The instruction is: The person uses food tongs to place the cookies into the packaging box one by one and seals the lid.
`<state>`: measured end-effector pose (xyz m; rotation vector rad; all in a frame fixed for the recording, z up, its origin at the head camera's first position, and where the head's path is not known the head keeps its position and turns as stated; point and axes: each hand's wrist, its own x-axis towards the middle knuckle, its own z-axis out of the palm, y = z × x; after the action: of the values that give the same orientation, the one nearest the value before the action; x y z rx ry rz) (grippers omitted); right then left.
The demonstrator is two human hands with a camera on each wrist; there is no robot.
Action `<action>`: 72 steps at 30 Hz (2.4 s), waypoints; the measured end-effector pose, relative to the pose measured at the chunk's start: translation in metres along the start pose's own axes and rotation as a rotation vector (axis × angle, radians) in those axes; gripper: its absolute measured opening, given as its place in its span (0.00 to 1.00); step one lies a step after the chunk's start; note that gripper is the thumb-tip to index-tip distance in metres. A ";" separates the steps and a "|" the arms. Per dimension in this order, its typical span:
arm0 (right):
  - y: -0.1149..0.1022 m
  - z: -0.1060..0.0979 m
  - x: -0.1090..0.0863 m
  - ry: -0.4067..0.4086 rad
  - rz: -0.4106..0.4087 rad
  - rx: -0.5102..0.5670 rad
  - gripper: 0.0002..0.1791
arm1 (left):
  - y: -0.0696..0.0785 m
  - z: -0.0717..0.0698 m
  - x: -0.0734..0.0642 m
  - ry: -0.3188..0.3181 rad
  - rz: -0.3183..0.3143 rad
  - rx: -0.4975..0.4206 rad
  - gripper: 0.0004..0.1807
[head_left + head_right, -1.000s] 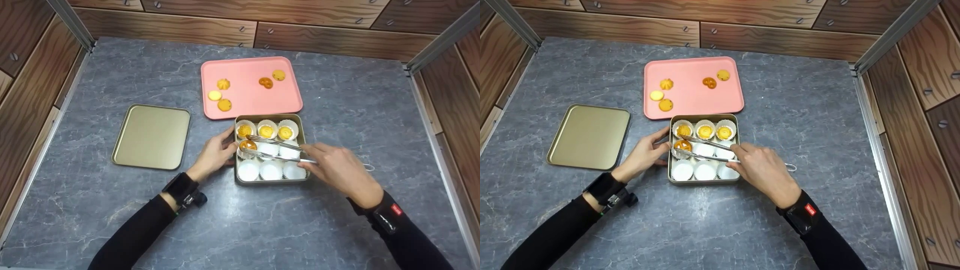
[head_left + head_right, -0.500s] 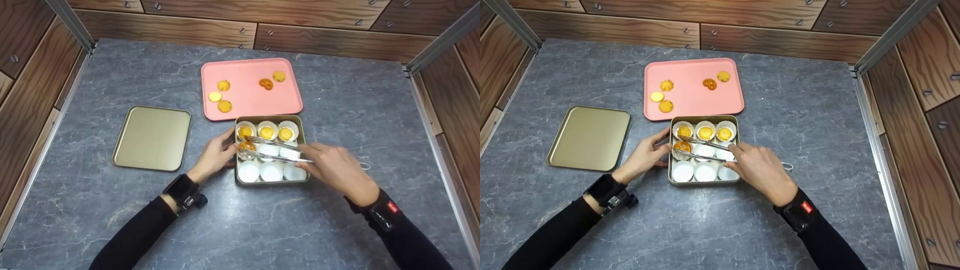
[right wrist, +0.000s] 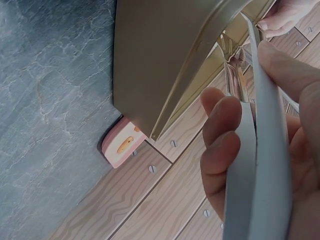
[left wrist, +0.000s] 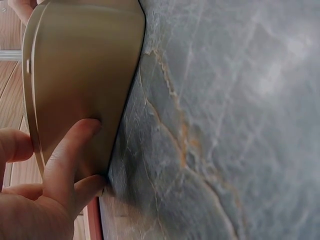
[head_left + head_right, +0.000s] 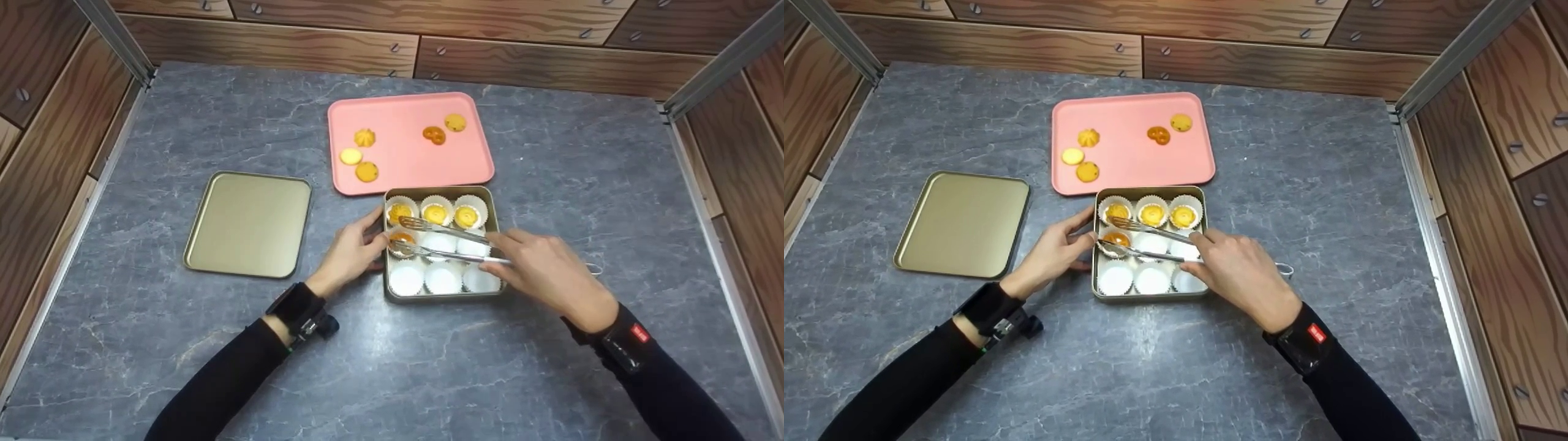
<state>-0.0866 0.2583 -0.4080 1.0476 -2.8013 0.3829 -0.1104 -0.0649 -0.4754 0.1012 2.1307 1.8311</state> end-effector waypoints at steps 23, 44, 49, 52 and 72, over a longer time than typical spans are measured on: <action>0.059 -0.008 0.008 0.202 0.252 0.030 0.27 | 0.002 -0.001 -0.001 -0.002 -0.006 0.014 0.38; 0.089 0.014 0.056 0.108 0.406 -0.054 0.18 | 0.003 0.000 0.000 -0.006 0.024 0.045 0.37; 0.090 0.013 0.067 0.087 0.409 -0.051 0.18 | 0.002 0.000 0.000 -0.010 0.023 0.041 0.38; 0.091 0.013 0.074 0.079 0.422 -0.055 0.19 | 0.002 0.000 0.000 -0.014 0.016 0.033 0.37; 0.091 0.020 0.099 0.049 0.424 -0.099 0.22 | 0.002 0.001 -0.001 -0.013 0.007 -0.004 0.37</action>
<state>-0.2220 0.2570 -0.4242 0.4124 -2.9486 0.3001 -0.1095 -0.0638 -0.4735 0.1193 2.1205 1.8335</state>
